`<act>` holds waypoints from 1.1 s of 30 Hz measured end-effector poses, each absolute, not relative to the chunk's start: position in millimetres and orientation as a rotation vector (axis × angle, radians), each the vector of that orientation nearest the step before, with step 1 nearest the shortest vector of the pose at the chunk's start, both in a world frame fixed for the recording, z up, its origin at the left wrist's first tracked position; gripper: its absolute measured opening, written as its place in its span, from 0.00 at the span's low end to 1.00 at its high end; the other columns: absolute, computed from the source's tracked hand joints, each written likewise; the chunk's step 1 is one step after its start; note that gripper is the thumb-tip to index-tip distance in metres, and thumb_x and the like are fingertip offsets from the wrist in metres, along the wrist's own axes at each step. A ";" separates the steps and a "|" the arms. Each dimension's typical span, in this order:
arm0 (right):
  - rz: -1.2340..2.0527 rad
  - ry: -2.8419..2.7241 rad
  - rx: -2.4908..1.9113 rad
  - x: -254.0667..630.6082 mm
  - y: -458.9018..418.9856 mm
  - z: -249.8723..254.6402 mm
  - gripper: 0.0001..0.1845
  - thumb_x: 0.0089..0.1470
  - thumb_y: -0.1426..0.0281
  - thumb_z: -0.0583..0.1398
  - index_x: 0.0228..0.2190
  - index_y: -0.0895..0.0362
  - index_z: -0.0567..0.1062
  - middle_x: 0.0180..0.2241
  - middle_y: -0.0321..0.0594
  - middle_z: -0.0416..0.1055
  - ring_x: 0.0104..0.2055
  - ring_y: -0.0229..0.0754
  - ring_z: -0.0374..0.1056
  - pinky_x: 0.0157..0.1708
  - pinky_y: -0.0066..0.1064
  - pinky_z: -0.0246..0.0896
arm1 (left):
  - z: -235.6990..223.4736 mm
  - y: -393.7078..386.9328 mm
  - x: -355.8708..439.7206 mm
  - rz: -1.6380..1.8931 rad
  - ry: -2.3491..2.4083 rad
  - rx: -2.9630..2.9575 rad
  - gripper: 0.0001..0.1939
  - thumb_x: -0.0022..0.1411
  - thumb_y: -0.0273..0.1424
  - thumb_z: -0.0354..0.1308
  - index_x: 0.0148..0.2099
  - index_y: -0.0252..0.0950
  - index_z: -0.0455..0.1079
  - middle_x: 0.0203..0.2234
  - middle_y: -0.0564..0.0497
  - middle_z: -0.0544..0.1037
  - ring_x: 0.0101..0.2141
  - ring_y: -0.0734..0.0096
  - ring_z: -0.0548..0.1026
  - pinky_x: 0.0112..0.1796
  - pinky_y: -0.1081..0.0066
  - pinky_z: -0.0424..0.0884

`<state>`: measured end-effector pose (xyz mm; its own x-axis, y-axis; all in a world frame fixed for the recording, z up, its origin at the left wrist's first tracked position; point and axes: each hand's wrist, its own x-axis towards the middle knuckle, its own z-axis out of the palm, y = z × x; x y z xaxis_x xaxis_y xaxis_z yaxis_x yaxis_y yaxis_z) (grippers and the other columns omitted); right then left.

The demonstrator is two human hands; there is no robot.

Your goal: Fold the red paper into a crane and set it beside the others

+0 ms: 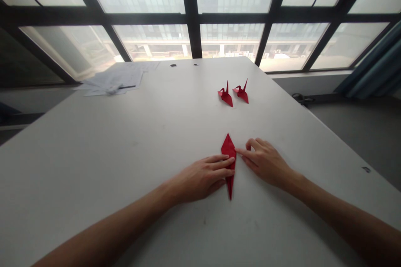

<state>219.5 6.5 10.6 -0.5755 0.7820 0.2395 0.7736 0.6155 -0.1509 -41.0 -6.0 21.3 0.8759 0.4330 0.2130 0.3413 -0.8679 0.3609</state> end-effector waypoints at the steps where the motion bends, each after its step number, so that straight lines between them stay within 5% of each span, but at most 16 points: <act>1: 0.028 -2.552 -1.279 219.7 7.1 10.0 0.17 0.64 0.69 0.55 0.51 0.48 0.75 0.38 0.44 0.70 0.40 0.48 0.64 0.42 0.41 0.61 | 21.0 -5.9 -41.1 0.412 0.582 2.735 0.18 0.71 0.29 0.50 0.60 0.38 0.67 0.63 0.45 0.66 0.64 0.60 0.62 0.63 0.59 0.62; 16: 0.475 -2.568 -0.888 215.7 -31.8 29.7 0.11 0.63 0.71 0.57 0.41 0.51 0.79 0.33 0.40 0.71 0.36 0.41 0.66 0.37 0.32 0.62 | 18.4 -8.4 -39.0 0.486 0.616 2.779 0.17 0.71 0.28 0.51 0.60 0.39 0.68 0.62 0.46 0.68 0.63 0.62 0.64 0.63 0.60 0.61; 22: 0.446 -2.583 -0.769 215.3 -45.4 10.5 0.14 0.62 0.74 0.56 0.48 0.53 0.76 0.35 0.42 0.70 0.36 0.41 0.63 0.38 0.34 0.60 | 15.9 -7.9 -39.3 0.476 0.630 2.776 0.16 0.71 0.29 0.51 0.58 0.38 0.69 0.62 0.46 0.68 0.63 0.63 0.63 0.64 0.61 0.60; 33: 0.298 -2.686 -0.721 212.5 -46.6 7.7 0.11 0.62 0.73 0.56 0.45 0.54 0.75 0.33 0.40 0.68 0.35 0.42 0.60 0.38 0.36 0.57 | 15.8 -9.1 -39.6 0.463 0.645 2.777 0.17 0.70 0.29 0.52 0.59 0.37 0.69 0.62 0.45 0.68 0.63 0.61 0.63 0.64 0.60 0.61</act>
